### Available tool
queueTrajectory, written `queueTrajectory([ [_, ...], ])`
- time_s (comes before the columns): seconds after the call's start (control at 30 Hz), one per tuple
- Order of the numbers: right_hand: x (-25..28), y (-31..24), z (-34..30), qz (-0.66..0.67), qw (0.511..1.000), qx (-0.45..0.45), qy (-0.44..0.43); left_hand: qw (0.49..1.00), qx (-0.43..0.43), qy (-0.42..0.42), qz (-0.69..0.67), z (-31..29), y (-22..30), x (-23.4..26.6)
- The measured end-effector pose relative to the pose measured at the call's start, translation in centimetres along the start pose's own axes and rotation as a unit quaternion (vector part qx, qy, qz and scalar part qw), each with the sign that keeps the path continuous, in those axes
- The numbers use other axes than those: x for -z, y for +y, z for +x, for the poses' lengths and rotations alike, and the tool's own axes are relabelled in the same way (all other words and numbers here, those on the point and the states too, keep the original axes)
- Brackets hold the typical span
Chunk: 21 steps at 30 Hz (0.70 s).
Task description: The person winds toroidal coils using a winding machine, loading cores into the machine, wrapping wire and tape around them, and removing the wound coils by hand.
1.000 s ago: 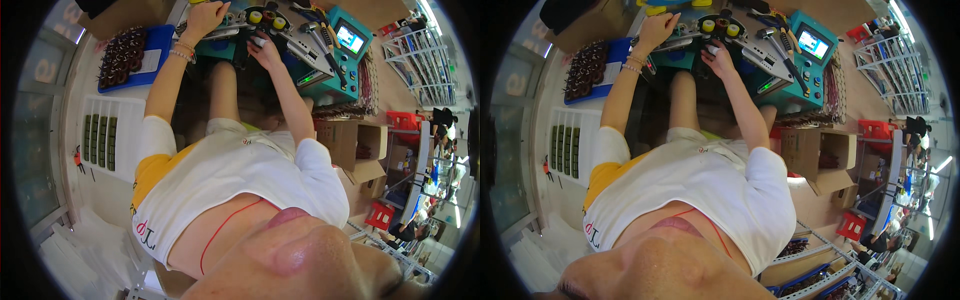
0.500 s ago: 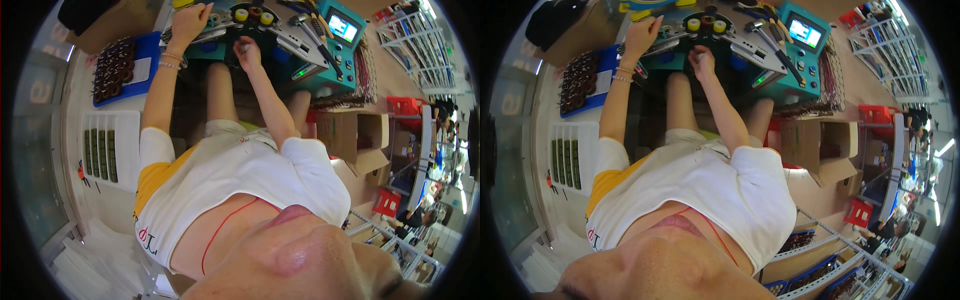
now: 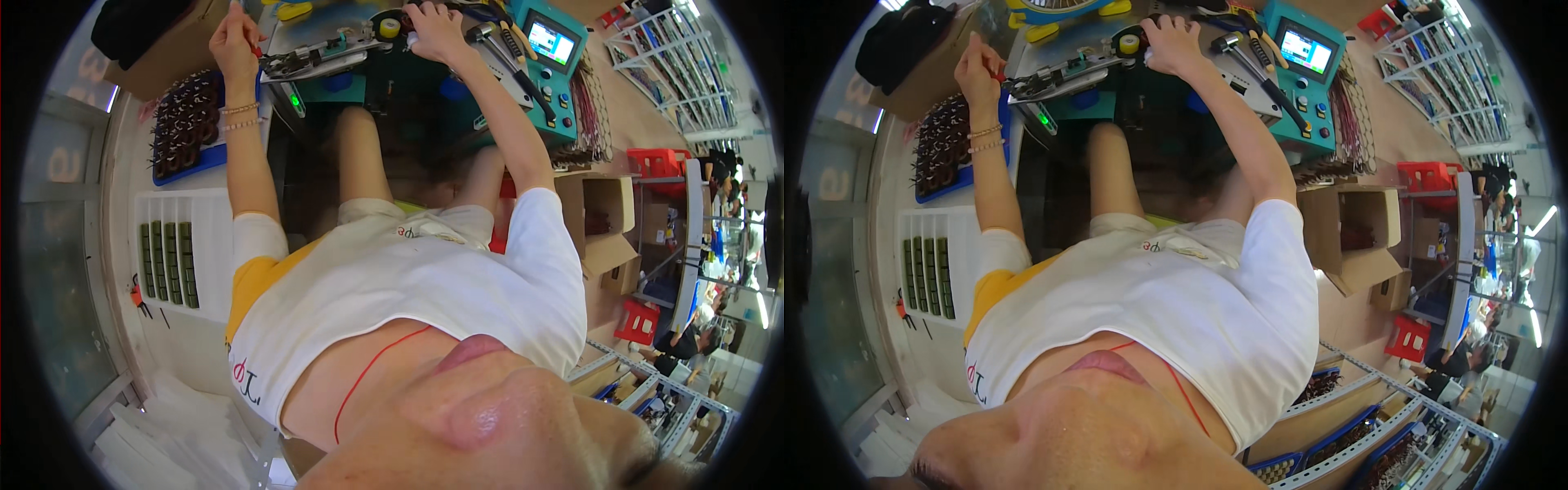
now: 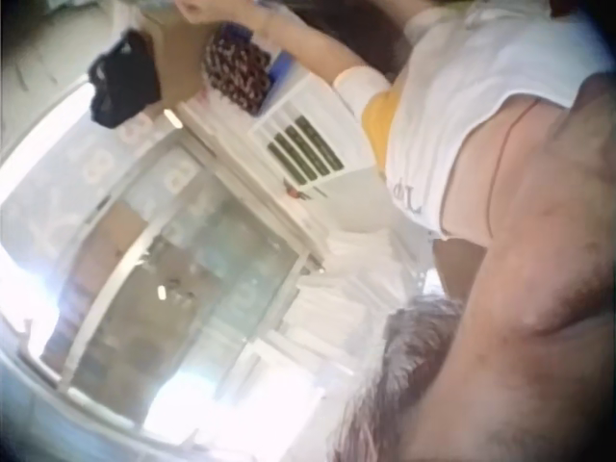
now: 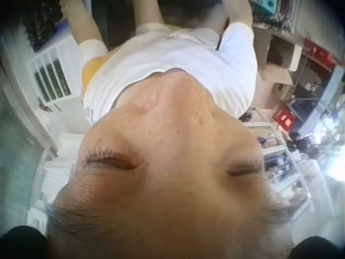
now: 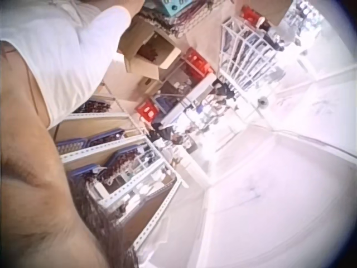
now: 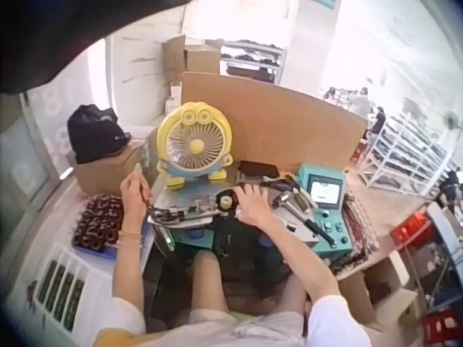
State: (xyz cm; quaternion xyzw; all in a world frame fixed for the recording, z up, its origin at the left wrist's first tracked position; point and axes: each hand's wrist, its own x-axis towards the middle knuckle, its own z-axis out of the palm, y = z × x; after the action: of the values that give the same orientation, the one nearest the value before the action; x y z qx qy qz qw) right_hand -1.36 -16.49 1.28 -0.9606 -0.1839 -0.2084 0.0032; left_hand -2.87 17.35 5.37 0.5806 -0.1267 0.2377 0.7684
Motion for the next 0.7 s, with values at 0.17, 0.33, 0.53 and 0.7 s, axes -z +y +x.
queueTrajectory([
  [0.17, -0.9, -1.1, -0.5, -0.087, 0.992, 0.085, 0.036, 0.989, -0.026, 0.054, -0.136, -0.2, -0.3, 1.0],
  [0.33, 0.5, 0.2, -0.3, -0.045, 0.986, 0.117, 0.112, 0.99, -0.018, 0.047, -0.133, -0.2, -1.0, 1.3],
  [0.53, 10.7, -3.0, -1.4, 0.059, 0.967, 0.111, 0.223, 0.912, -0.2, -0.116, 0.339, -2.2, -3.5, -5.9],
  [0.7, 12.3, -6.4, -4.8, 0.126, 0.96, 0.151, 0.197, 0.983, -0.05, -0.156, 0.08, -10.6, 0.2, -14.9],
])
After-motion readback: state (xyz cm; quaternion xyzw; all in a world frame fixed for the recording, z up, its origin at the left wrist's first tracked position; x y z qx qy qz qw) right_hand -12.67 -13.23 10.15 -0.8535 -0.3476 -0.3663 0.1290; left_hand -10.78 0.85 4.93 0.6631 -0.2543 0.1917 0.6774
